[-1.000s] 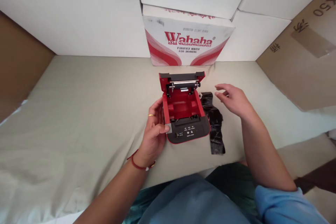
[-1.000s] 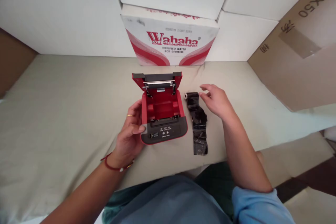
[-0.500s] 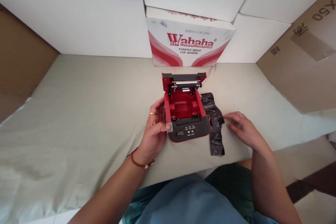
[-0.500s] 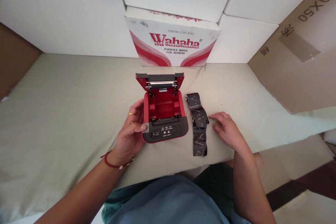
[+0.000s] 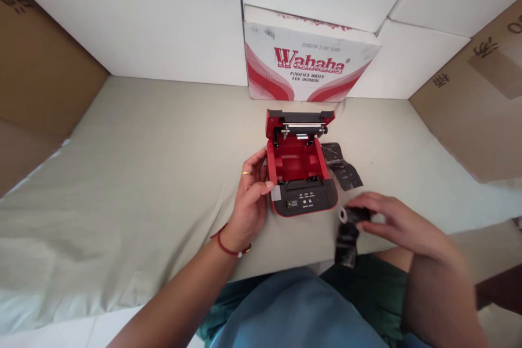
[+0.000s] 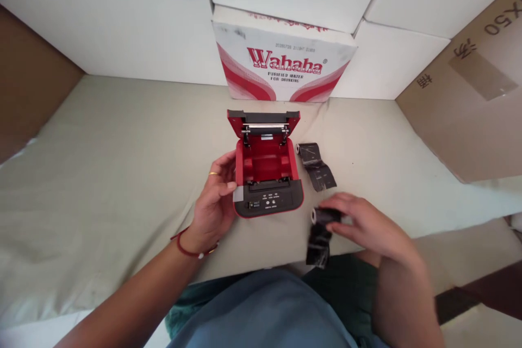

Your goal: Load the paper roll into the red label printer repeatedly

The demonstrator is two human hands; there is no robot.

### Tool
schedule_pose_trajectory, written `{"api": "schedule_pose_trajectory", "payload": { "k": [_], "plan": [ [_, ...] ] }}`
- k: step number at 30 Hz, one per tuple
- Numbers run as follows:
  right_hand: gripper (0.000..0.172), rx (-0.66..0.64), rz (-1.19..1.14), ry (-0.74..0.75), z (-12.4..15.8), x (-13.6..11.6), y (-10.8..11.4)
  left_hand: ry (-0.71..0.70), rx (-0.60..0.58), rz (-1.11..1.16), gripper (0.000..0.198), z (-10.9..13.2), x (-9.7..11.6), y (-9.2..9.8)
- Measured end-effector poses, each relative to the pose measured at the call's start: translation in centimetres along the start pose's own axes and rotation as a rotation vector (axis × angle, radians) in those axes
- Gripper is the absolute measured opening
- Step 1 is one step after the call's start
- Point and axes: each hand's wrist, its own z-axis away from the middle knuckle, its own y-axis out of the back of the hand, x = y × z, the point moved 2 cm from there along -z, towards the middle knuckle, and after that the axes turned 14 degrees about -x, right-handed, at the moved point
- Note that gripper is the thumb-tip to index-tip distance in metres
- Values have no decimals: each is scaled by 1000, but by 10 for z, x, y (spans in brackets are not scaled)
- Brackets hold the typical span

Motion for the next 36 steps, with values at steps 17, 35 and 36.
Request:
{"api": "schedule_pose_trajectory", "payload": {
  "k": [17, 35, 36],
  "plan": [
    [49, 203, 494, -277, -139, -114, 33, -787, -214, -1272, 45, 39, 21, -24],
    [37, 354, 392, 144, -114, -80, 23, -864, -240, -1443, 43, 41, 19, -37],
    [39, 341, 425, 112, -115, -82, 23, -868, -240, -1444, 41, 41, 19, -37]
  ]
}}
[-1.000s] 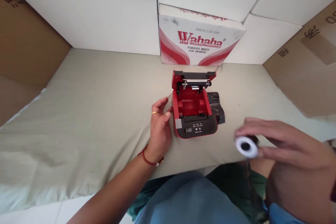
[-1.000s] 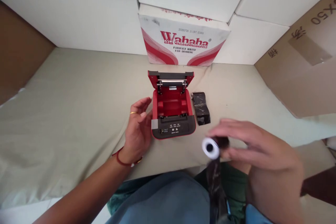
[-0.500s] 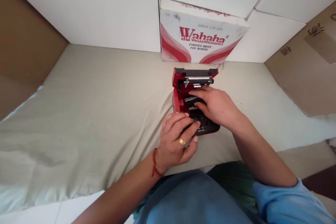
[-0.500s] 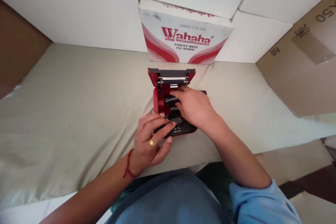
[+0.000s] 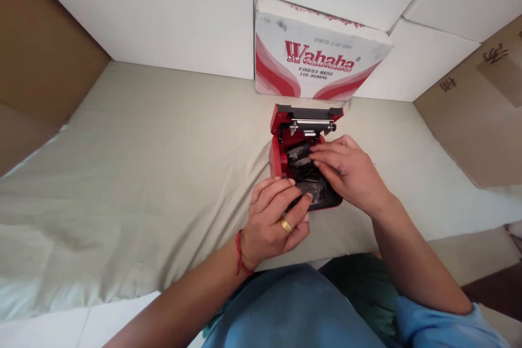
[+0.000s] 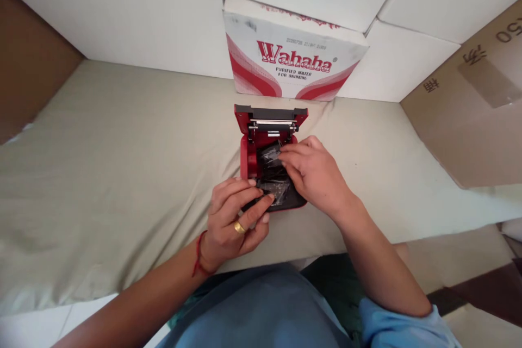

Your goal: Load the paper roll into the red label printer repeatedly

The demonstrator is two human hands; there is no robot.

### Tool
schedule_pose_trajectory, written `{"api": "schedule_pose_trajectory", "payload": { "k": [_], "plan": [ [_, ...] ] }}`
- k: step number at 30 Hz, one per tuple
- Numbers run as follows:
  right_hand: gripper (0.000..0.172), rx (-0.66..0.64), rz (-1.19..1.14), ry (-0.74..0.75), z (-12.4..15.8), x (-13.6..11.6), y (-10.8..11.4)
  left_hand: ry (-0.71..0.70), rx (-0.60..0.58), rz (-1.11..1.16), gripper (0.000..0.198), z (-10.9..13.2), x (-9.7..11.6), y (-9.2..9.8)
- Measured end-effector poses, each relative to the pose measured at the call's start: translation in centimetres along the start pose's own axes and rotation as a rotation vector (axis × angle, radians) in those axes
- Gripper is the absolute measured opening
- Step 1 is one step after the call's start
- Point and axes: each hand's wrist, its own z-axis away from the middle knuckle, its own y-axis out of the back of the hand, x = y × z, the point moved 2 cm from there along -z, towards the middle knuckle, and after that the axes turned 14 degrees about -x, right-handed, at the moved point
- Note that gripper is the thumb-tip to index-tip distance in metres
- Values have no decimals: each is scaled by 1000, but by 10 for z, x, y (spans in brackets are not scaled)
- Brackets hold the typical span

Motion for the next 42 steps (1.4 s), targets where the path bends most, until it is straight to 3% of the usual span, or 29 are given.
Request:
{"api": "schedule_pose_trajectory", "payload": {
  "k": [3, 7, 12, 16, 29, 36, 42],
  "plan": [
    [45, -71, 64, -93, -15, -10, 3, 1, -15, -11, 45, 1, -1, 0],
    [49, -267, 222, -224, -40, -26, 11, 6, -19, -20, 48, 2, -3, 0],
    [52, -409, 354, -338, -48, -42, 16, -20, -11, -16, 35, -1, -3, -1],
    [49, -428, 382, -388, -50, -50, 16, -26, -14, -9, 28, -4, -2, 1],
    [53, -444, 397, -388, -51, -52, 14, -16, -32, 96, 50, 2, -6, -4],
    [53, -456, 398, -388, -52, -51, 16, -29, 25, 11, 41, 2, -3, -4],
    [44, -475, 385, -413, -42, -57, 18, -28, 21, -7, 50, 4, -1, -3]
  ]
}}
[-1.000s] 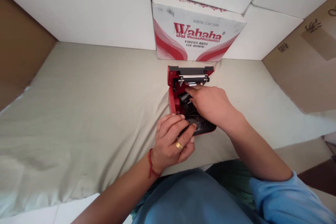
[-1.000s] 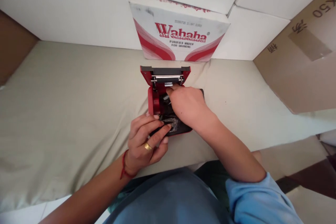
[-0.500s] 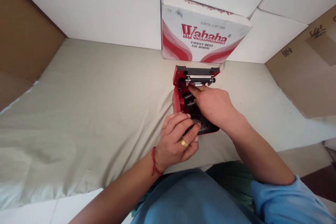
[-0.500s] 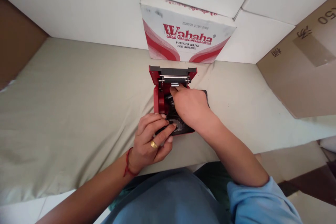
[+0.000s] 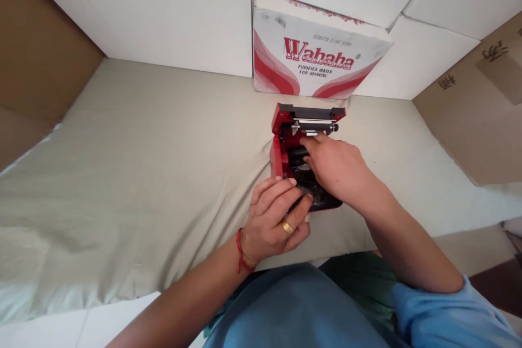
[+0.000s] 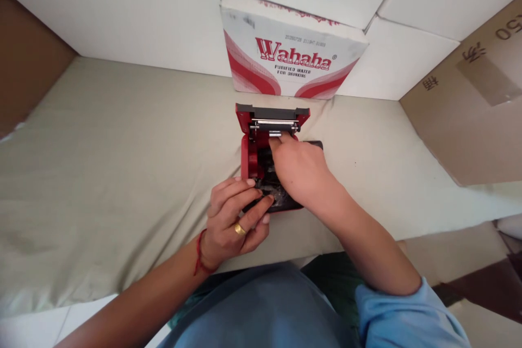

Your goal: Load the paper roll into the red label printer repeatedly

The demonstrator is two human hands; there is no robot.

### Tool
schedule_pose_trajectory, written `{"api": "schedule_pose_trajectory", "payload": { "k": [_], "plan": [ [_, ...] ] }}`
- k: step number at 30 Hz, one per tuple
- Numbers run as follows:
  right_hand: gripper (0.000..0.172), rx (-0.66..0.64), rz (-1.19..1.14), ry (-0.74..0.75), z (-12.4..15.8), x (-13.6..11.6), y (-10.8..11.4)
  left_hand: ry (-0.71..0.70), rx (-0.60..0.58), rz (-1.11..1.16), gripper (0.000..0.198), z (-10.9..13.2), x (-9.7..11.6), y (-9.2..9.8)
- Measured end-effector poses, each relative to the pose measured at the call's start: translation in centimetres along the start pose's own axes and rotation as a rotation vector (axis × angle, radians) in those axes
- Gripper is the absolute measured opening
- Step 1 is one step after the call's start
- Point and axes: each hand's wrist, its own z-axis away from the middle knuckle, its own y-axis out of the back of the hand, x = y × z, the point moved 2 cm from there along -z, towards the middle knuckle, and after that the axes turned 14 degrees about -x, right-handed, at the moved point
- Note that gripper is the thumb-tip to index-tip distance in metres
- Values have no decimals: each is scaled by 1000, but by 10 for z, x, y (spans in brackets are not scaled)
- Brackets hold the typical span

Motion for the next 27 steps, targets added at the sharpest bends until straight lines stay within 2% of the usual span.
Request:
{"api": "schedule_pose_trajectory", "payload": {
  "k": [5, 11, 19, 23, 27],
  "plan": [
    [36, 26, -3, -45, 4, 0, -6, -10, 2, -5, 48, -1, 1, 1],
    [39, -11, -62, -37, 1, 0, -9, 4, 27, -28, 35, -3, 2, 3],
    [42, 59, -126, -141, 12, 4, -7, -5, 36, -51, 24, -8, 2, 6],
    [43, 51, -176, -64, 3, 9, -7, -12, 21, -51, 27, -8, 3, 6],
    [46, 52, -168, -67, -12, 12, -8, -9, -11, -52, 28, -8, 3, 7]
  ]
}}
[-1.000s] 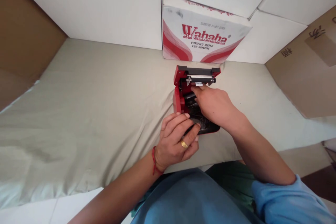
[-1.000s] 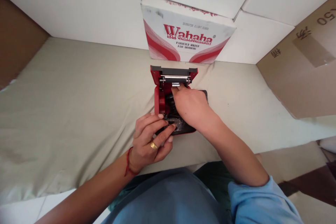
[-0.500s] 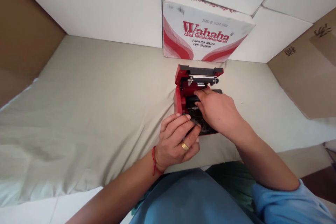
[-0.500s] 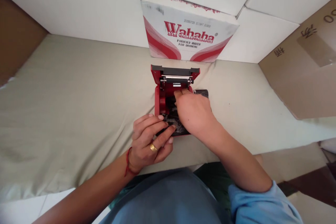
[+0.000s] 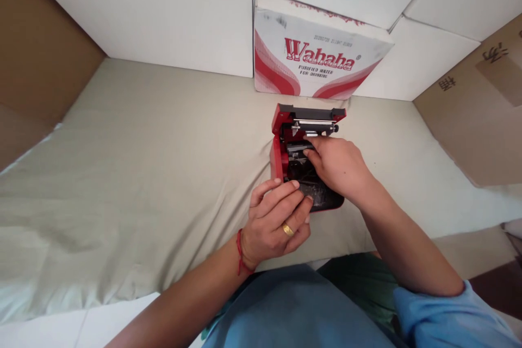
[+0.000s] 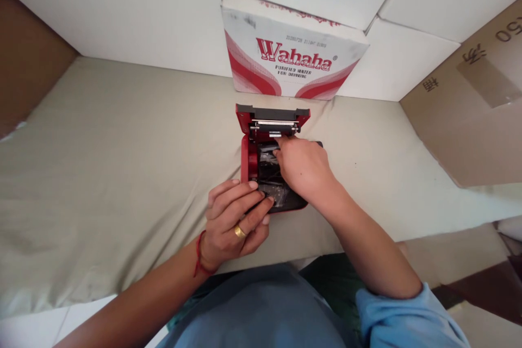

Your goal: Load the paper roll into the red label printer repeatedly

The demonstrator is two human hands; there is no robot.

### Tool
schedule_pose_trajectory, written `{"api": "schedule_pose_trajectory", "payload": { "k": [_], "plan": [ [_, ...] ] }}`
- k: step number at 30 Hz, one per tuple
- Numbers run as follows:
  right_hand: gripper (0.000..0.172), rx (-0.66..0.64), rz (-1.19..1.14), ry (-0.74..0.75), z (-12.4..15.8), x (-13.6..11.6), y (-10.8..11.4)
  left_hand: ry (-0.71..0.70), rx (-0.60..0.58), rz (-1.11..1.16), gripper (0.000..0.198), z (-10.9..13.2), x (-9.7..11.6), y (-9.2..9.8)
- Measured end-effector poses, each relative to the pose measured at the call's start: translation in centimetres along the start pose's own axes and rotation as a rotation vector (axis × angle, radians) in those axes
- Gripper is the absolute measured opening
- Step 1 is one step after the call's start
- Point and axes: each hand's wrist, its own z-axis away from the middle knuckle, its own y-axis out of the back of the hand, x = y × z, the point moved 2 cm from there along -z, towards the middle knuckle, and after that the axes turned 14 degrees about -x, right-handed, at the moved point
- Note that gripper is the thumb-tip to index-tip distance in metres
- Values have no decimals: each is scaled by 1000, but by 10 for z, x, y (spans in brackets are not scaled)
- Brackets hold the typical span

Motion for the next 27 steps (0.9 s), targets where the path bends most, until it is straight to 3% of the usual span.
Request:
{"api": "schedule_pose_trajectory", "payload": {
  "k": [5, 12, 17, 20, 24, 27],
  "plan": [
    [48, -4, 18, 18, -6, 3, -1, -1, -41, -19, 25, -2, 0, 3],
    [38, -30, 150, 26, -4, -6, 1, -1, -40, -7, 24, -4, 0, 5],
    [37, 6, 96, 2, -9, -6, 1, -19, -51, -21, 28, -2, 0, 7],
    [29, 151, -68, 186, 1, 8, -8, -24, -83, -27, 28, -2, 0, 7],
    [23, 464, -337, 656, 43, 35, -34, -17, -88, -29, 27, -3, 1, 6],
    [22, 579, -338, 789, 72, 49, -60, -10, -64, -21, 29, -2, 2, 6]
  ]
}}
